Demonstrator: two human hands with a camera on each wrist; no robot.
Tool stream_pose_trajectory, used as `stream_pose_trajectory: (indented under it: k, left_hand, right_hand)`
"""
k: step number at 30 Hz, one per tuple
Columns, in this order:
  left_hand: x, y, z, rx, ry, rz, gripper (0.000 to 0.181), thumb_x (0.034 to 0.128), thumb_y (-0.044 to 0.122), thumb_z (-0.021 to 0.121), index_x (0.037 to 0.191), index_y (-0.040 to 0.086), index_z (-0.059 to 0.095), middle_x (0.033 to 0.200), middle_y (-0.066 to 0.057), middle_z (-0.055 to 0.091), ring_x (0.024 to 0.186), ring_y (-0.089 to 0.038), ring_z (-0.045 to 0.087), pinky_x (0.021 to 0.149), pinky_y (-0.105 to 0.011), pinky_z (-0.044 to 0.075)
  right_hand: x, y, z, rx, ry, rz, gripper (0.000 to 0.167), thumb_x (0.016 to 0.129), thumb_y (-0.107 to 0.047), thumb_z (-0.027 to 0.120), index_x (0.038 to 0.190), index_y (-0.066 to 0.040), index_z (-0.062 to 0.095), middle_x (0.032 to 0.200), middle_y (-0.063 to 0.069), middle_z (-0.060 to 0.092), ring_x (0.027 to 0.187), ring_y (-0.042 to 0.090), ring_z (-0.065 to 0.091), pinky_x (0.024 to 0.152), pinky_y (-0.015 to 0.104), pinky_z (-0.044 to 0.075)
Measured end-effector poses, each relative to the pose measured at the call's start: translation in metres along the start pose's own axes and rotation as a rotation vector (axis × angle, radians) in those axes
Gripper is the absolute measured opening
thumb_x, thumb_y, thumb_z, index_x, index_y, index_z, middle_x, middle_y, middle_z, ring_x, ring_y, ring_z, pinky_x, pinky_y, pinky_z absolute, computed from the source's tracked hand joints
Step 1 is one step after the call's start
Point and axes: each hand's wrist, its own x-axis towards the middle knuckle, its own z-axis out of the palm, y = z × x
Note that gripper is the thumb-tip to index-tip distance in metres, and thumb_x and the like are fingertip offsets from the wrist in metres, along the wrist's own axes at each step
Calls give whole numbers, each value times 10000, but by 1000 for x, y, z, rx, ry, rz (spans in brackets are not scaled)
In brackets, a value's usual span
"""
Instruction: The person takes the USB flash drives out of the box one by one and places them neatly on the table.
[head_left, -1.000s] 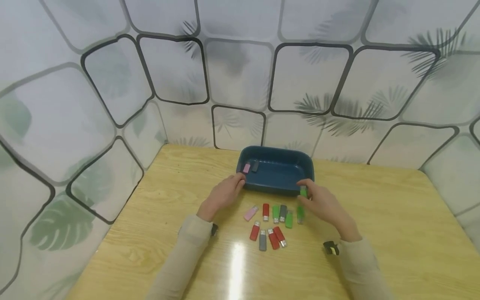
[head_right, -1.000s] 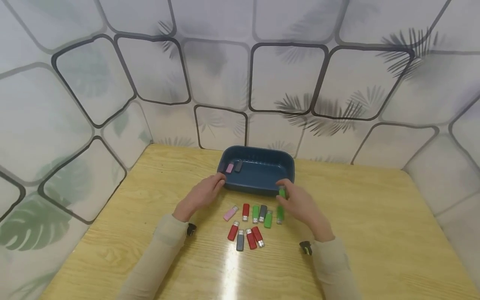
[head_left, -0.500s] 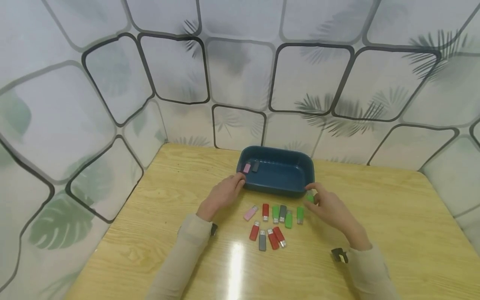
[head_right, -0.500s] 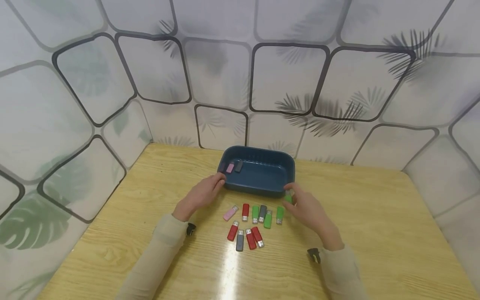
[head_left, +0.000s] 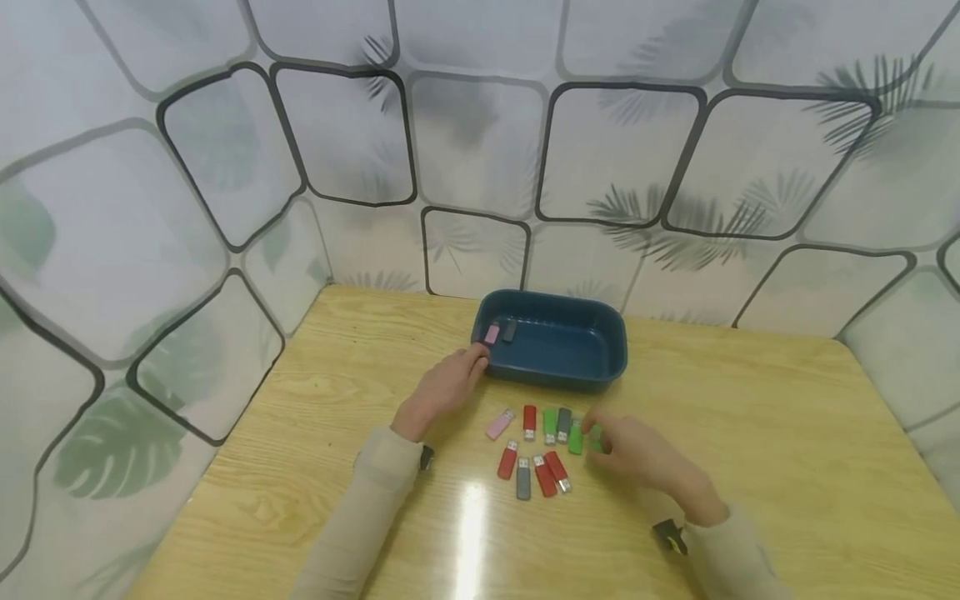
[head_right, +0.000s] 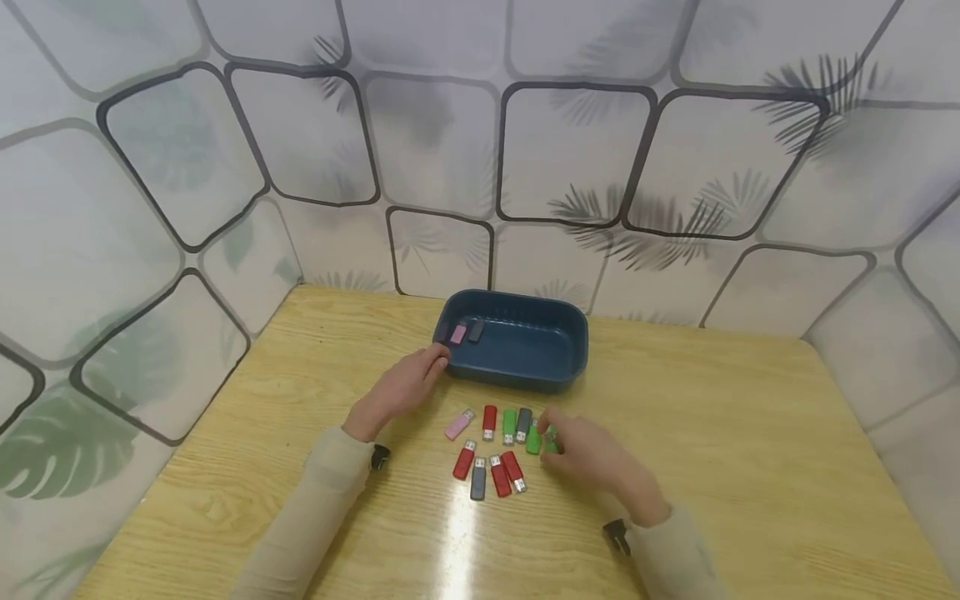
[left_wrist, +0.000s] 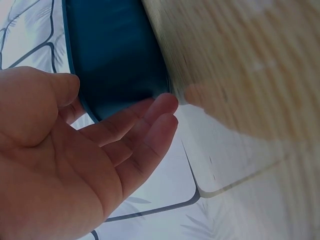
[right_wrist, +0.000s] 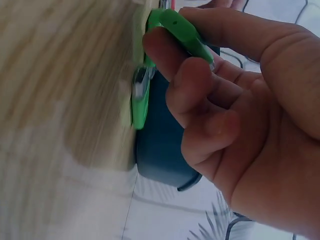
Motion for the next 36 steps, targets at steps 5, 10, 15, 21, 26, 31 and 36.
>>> stream_pose_trajectory:
  k: [5, 10, 15, 21, 26, 31, 36]
  left_hand:
    - [0, 0, 0, 5, -2, 2, 273, 1091, 273, 385, 1275, 147, 541, 1170, -103, 638, 1053, -255, 626, 892, -466, 518]
    - [-1, 1, -1, 2, 6, 7, 261, 1090, 264, 385, 1260, 145, 544, 1143, -103, 641, 1023, -251, 629, 873, -463, 522]
    - [-1, 1, -2, -1, 5, 4, 260, 1090, 270, 385, 1257, 150, 544, 1129, -100, 642, 1003, -247, 627, 867, -465, 522]
    - [-1, 2, -1, 5, 1, 4, 262, 1092, 269, 378, 1258, 147, 540, 1122, -101, 641, 996, -246, 628, 865, -459, 523]
    - [-2, 3, -2, 10, -4, 1, 269, 1093, 265, 376, 1269, 140, 536, 1137, -107, 639, 1014, -252, 627, 885, -458, 520]
    - [-1, 2, -2, 9, -11, -7, 276, 1093, 276, 372, 1276, 146, 533, 1143, -105, 640, 1015, -250, 625, 892, -458, 518]
    - [0, 1, 0, 5, -8, 1, 274, 1093, 274, 375, 1275, 144, 532, 1137, -102, 641, 1002, -240, 620, 890, -446, 518]
  right_hand:
    - [2, -7, 8, -23, -71, -32, 257, 882, -133, 705, 1097, -147, 564, 632, -83, 468, 542, 47, 412, 500, 229, 355]
    - [1, -14, 12, -45, -97, -41, 252, 875, -127, 707, 1082, -146, 566, 665, -73, 475, 577, 64, 431, 518, 240, 373]
    - [0, -18, 14, -68, -98, -41, 253, 852, -124, 728, 1052, -140, 574, 673, -60, 485, 591, 87, 442, 527, 255, 382]
    - [2, -20, 21, -114, -88, -57, 233, 848, -179, 744, 1020, -156, 588, 725, -89, 532, 626, 75, 480, 565, 268, 424]
    - [2, -23, 25, -141, -77, -67, 226, 850, -183, 748, 975, -177, 560, 701, -89, 513, 609, 78, 468, 546, 261, 414]
    - [2, -27, 27, -167, -76, -48, 230, 859, -182, 745, 971, -165, 545, 661, -82, 479, 583, 85, 440, 525, 253, 384]
    - [3, -27, 29, -146, -81, -31, 232, 850, -177, 751, 982, -144, 563, 698, -74, 520, 607, 94, 463, 540, 266, 408]
